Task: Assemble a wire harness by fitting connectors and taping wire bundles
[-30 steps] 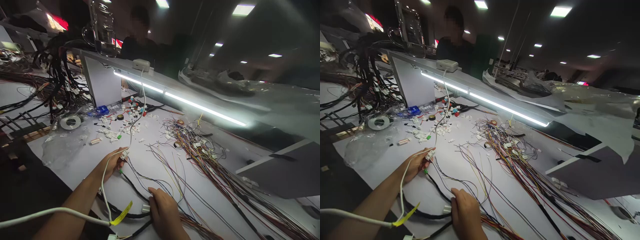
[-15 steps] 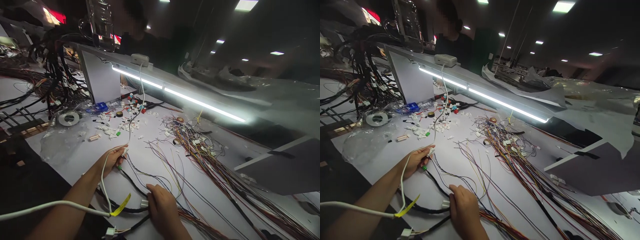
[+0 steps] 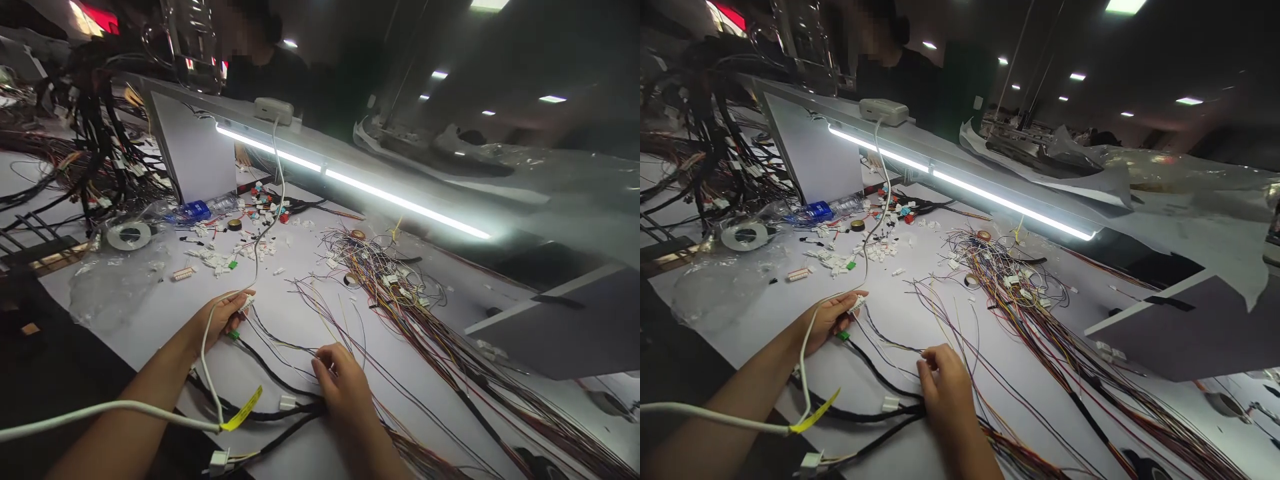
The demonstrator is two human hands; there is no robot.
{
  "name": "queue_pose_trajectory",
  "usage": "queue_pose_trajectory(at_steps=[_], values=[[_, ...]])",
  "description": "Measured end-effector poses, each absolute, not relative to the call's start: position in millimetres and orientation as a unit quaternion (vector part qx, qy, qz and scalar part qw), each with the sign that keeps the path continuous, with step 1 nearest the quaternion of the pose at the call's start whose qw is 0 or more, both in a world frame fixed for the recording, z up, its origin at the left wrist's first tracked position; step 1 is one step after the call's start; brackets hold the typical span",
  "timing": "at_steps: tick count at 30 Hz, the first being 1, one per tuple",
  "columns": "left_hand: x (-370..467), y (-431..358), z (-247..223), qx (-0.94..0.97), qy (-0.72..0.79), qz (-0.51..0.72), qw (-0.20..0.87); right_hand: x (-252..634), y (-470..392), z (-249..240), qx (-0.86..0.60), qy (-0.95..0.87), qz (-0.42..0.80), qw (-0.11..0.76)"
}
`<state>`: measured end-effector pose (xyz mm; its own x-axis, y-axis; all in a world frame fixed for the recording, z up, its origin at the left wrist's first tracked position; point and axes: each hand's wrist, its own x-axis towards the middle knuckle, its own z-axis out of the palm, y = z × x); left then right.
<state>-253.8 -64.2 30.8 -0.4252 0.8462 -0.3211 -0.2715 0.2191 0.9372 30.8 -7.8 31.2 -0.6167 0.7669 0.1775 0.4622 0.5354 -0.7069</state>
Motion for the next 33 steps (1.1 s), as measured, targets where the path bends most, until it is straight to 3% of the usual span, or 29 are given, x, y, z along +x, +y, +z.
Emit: queue_pose_trajectory(at_steps=[3, 9, 15, 29, 33], values=[[-253.1, -65.3, 33.8, 0.24, 0.62, 0.56, 0.494, 40.6, 10.6, 38.6, -0.419, -0.846, 0.273, 0.183], [-254.7, -64.5, 32.7, 0.255, 0.626, 0.548, 0.493, 80.4, 29.9, 38.3, -0.493, -0.813, 0.234, 0.204], [-251.7, -61.0, 28.2, 0.264, 0.628, 0.563, 0.469, 114.3, 45.9, 34.4, -0.567, -0.778, 0.212, 0.17], [-253.0, -63.7, 25.5, 0.277, 0.602, 0.588, 0.463, 45.9, 107.6, 40.0, -0.549, -0.715, 0.335, 0.275], [-245.9, -65.4, 38.2, 0.251, 0.578, 0.632, 0.451, 28.9, 78.4, 67.1, -0.459, -0.695, 0.412, 0.368]])
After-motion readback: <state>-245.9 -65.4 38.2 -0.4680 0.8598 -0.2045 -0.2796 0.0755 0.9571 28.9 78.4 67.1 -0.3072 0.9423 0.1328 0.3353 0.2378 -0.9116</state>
